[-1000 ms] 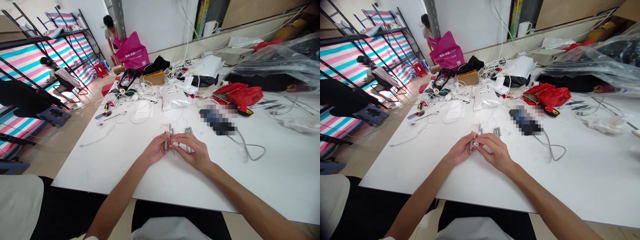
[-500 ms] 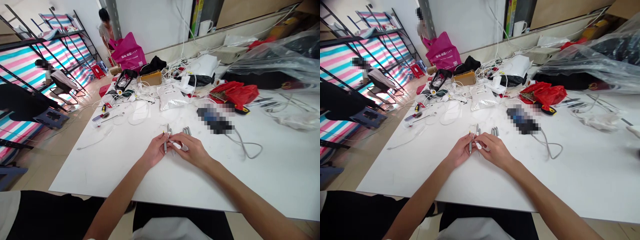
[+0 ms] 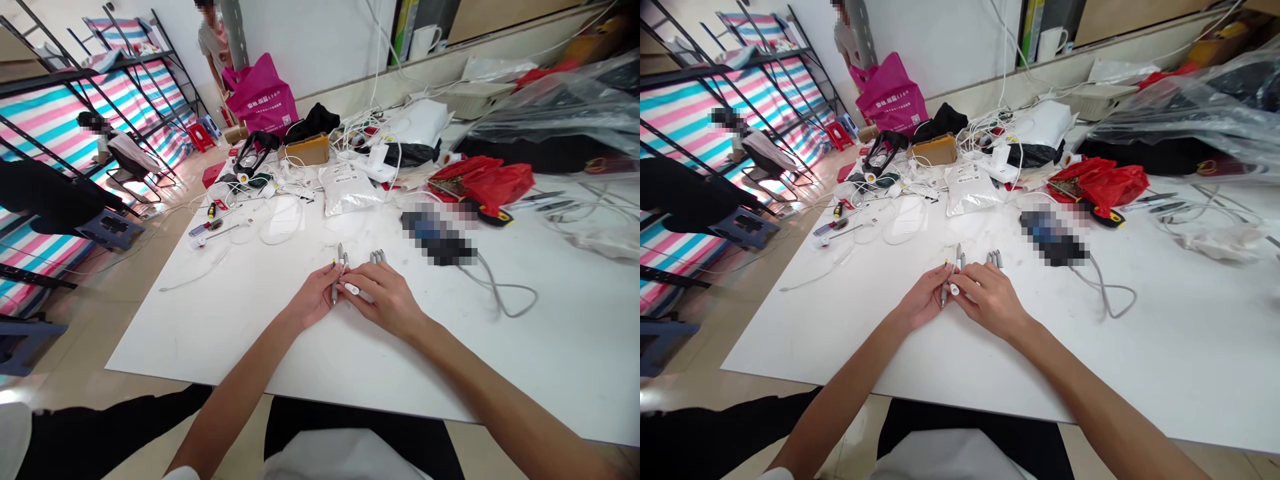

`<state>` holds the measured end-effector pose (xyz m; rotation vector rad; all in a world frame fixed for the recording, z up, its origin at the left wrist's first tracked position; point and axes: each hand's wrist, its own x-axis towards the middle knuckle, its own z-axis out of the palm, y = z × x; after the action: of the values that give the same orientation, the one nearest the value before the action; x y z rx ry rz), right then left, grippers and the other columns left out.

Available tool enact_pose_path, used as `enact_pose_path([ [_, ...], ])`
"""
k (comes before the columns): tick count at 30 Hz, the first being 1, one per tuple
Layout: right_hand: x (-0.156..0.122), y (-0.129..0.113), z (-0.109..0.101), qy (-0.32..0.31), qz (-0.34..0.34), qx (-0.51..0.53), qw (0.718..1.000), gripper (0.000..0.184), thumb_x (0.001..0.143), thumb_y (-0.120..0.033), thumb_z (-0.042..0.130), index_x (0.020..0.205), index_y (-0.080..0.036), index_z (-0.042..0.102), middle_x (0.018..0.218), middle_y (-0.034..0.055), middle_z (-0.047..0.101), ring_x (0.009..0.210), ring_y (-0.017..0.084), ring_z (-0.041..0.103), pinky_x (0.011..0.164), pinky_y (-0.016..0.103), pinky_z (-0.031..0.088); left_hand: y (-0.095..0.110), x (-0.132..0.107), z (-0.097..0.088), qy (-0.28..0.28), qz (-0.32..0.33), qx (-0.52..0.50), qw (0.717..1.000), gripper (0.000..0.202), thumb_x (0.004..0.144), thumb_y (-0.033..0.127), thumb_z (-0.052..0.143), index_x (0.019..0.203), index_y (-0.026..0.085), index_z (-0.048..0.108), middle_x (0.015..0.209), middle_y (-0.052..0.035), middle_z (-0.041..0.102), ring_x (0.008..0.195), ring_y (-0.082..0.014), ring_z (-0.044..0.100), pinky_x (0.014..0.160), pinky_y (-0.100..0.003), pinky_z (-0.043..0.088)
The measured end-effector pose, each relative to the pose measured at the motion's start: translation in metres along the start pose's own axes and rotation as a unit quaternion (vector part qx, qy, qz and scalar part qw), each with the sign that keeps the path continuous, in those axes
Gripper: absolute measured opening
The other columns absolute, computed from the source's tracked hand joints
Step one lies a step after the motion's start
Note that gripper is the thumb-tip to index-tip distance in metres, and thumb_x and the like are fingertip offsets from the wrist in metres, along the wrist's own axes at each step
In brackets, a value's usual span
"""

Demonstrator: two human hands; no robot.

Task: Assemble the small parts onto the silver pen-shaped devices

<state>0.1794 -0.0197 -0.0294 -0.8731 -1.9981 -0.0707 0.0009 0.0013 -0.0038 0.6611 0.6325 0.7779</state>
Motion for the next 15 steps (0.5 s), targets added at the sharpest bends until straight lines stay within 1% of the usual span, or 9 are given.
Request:
enact_pose_path([
  [4,0.0017,-0.0009,-0.0011,-0.009,-0.016,-0.049,0.999,0.014,0.099,-0.019,0.063,0.111,-0.024,0.066,0.088,0.0034,0.071,0.072,0.017,0.061,0.069,0.034,0.041,-0.0026,0.0011,0.0005,-0.007,0.003,0.01,1.0,0.027,0.091,0.039,0.076,0.091,0.013,0.071,0.077,0.0012,0.06,0.066,-0.0067,0.053,0.067,-0.022,0.045],
  [7,0.0045,-0.0029,-0.0032,-0.013,-0.036,-0.084,0.996,0.013,0.098,-0.015,0.061,0.11,-0.021,0.065,0.085,0.0037,0.068,0.073,0.017,0.058,0.068,0.034,0.037,-0.0049,0.0023,0.0004,-0.001,0.002,0.015,1.0,0.026,0.09,0.038,0.078,0.089,0.013,0.07,0.075,0.0014,0.058,0.067,-0.0077,0.054,0.065,-0.022,0.045],
  [10,0.0071,-0.0051,-0.005,-0.021,-0.045,-0.092,0.995,0.012,0.097,-0.012,0.06,0.107,-0.018,0.064,0.084,0.0034,0.067,0.073,0.017,0.057,0.069,0.034,0.035,-0.0064,0.0032,-0.0003,0.01,0.0,0.015,1.0,0.026,0.089,0.038,0.079,0.085,0.014,0.068,0.072,0.0028,0.055,0.064,-0.0072,0.05,0.064,-0.022,0.044],
  [15,0.0082,-0.0063,-0.0056,-0.029,-0.04,-0.089,0.995,0.009,0.099,-0.014,0.058,0.105,-0.019,0.064,0.086,0.0035,0.068,0.074,0.017,0.058,0.07,0.034,0.035,-0.0064,0.0035,-0.0004,0.013,-0.005,0.014,1.0,0.027,0.091,0.039,0.077,0.084,0.014,0.067,0.072,0.0036,0.051,0.065,-0.0065,0.049,0.064,-0.021,0.044],
])
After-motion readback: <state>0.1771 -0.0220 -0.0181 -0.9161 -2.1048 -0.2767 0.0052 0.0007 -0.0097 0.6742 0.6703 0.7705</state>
